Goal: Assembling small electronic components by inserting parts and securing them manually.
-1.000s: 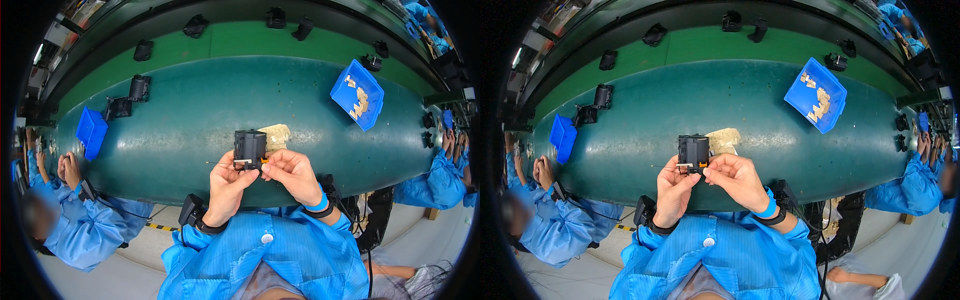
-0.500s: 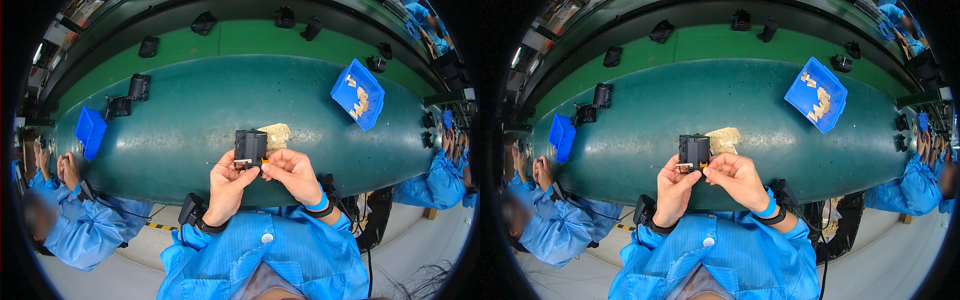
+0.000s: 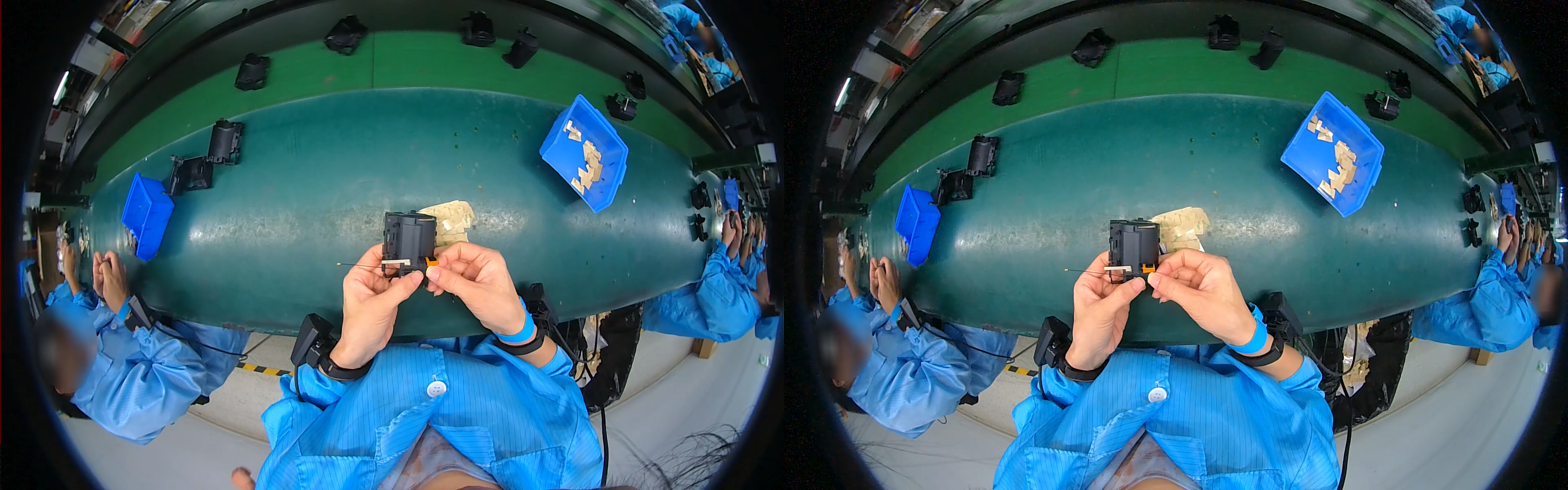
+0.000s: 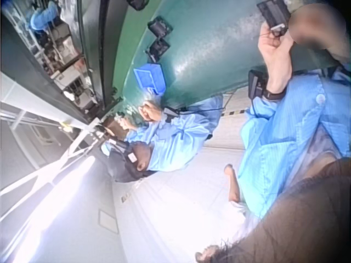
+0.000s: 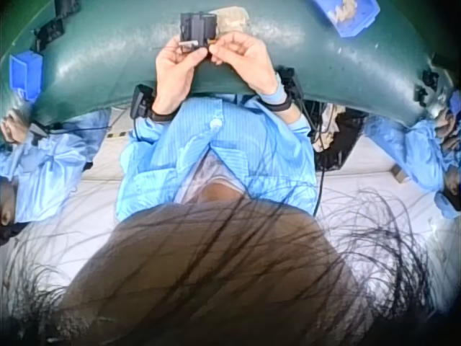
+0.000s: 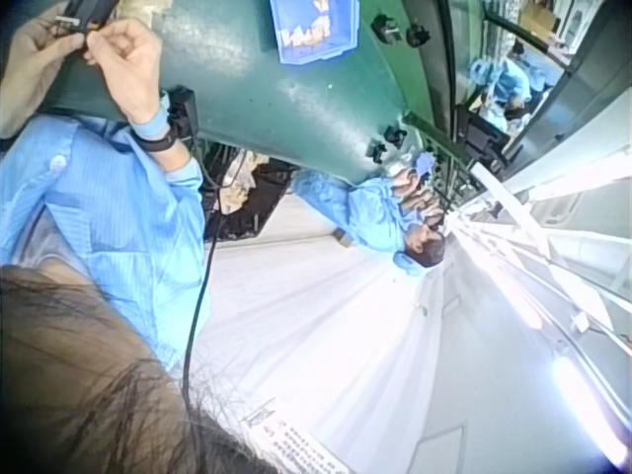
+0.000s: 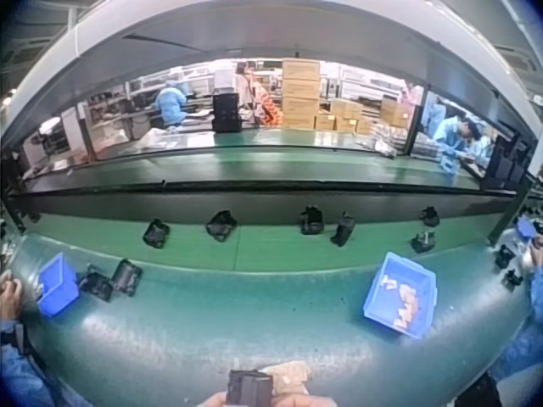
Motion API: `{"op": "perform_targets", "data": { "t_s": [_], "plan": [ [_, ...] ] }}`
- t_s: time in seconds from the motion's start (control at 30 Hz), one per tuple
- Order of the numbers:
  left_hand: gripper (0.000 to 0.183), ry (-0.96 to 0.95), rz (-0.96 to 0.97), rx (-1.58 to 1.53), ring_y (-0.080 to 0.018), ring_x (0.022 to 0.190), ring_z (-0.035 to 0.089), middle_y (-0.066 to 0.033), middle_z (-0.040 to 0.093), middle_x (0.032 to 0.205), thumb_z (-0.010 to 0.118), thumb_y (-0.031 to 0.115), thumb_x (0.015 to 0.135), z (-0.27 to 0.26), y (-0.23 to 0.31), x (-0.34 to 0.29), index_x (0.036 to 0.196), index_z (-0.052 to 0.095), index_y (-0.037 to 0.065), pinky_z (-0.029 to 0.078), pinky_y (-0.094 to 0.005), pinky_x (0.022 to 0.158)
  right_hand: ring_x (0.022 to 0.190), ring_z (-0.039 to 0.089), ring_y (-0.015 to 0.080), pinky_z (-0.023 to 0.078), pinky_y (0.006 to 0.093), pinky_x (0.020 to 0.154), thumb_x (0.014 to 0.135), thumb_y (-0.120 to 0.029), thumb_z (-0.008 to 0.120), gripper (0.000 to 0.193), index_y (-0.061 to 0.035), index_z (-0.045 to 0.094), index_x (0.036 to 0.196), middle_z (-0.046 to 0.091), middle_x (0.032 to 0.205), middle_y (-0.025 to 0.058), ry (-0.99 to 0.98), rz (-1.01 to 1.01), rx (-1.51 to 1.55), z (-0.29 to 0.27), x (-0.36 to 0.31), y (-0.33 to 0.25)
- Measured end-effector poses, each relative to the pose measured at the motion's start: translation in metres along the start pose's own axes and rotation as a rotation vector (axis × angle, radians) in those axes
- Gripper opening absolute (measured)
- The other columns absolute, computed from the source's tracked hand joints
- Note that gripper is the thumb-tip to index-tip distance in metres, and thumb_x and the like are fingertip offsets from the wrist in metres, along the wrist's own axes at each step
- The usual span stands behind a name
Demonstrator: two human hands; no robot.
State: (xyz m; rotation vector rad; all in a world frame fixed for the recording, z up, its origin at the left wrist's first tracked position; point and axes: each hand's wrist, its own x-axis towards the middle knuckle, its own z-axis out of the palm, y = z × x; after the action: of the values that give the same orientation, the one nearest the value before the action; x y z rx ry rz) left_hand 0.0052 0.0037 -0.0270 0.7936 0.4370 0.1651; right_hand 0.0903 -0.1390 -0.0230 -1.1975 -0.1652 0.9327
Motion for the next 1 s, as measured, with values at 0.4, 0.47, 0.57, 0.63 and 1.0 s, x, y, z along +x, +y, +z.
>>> {"op": "perform_targets", "data": {
  "t_s": [0.4,0.47,0.57,0.63,1.0],
  "plan": [
    [0.037,0.013,-0.035,0.018,-0.0165,0.095,0.062,-0.0131,0.063,0.105,0.062,-0.009,0.080,-0.0035,-0.0030,0.0013,0.115,0.052,-0.004,0.050,-0.0306,0.087,0.075,0.061,0.0091,0.049,0.0222,0.067,0.088,-0.007,0.064,0.008,-0.0001,0.061,0.089,0.064,0.081,0.0038,-0.009,0.003,0.013,-0.0015,0.0008,0.0024],
    [0.037,0.001,-0.033,-0.002,-0.0167,0.095,0.062,-0.0133,0.063,0.105,0.062,-0.009,0.079,-0.0031,-0.0016,0.0005,0.115,0.052,-0.004,0.050,-0.0309,0.086,0.075,0.062,0.0092,0.049,0.0222,0.067,0.088,-0.007,0.064,0.008,0.0000,0.061,0.089,0.065,0.081,0.0041,-0.007,0.005,0.017,0.0000,0.0003,0.0011],
    [0.037,-0.003,-0.028,-0.013,-0.0169,0.094,0.062,-0.0133,0.063,0.105,0.063,-0.009,0.079,-0.0041,-0.0029,0.0015,0.114,0.052,-0.004,0.051,-0.0309,0.086,0.075,0.062,0.0094,0.049,0.0222,0.067,0.088,-0.006,0.064,0.007,0.0000,0.061,0.089,0.065,0.081,0.0043,-0.001,0.012,0.012,-0.0003,0.0009,0.0020],
    [0.037,-0.003,-0.032,-0.018,-0.0170,0.094,0.062,-0.0133,0.063,0.104,0.063,-0.010,0.079,-0.0034,-0.0022,0.0014,0.114,0.052,-0.004,0.051,-0.0306,0.086,0.075,0.062,0.0095,0.049,0.0222,0.067,0.088,-0.006,0.064,0.007,0.0000,0.061,0.089,0.065,0.081,0.0044,0.000,0.011,0.012,-0.0003,0.0006,0.0016],
    [0.036,-0.004,-0.029,-0.020,-0.0168,0.093,0.063,-0.0131,0.064,0.102,0.062,-0.010,0.079,-0.0050,-0.0042,0.0005,0.113,0.053,-0.004,0.052,-0.0301,0.085,0.074,0.062,0.0096,0.049,0.0221,0.066,0.088,-0.006,0.064,0.006,0.0000,0.061,0.089,0.065,0.081,0.0045,0.001,0.010,0.015,-0.0004,-0.0002,0.0030]
  ]
}}
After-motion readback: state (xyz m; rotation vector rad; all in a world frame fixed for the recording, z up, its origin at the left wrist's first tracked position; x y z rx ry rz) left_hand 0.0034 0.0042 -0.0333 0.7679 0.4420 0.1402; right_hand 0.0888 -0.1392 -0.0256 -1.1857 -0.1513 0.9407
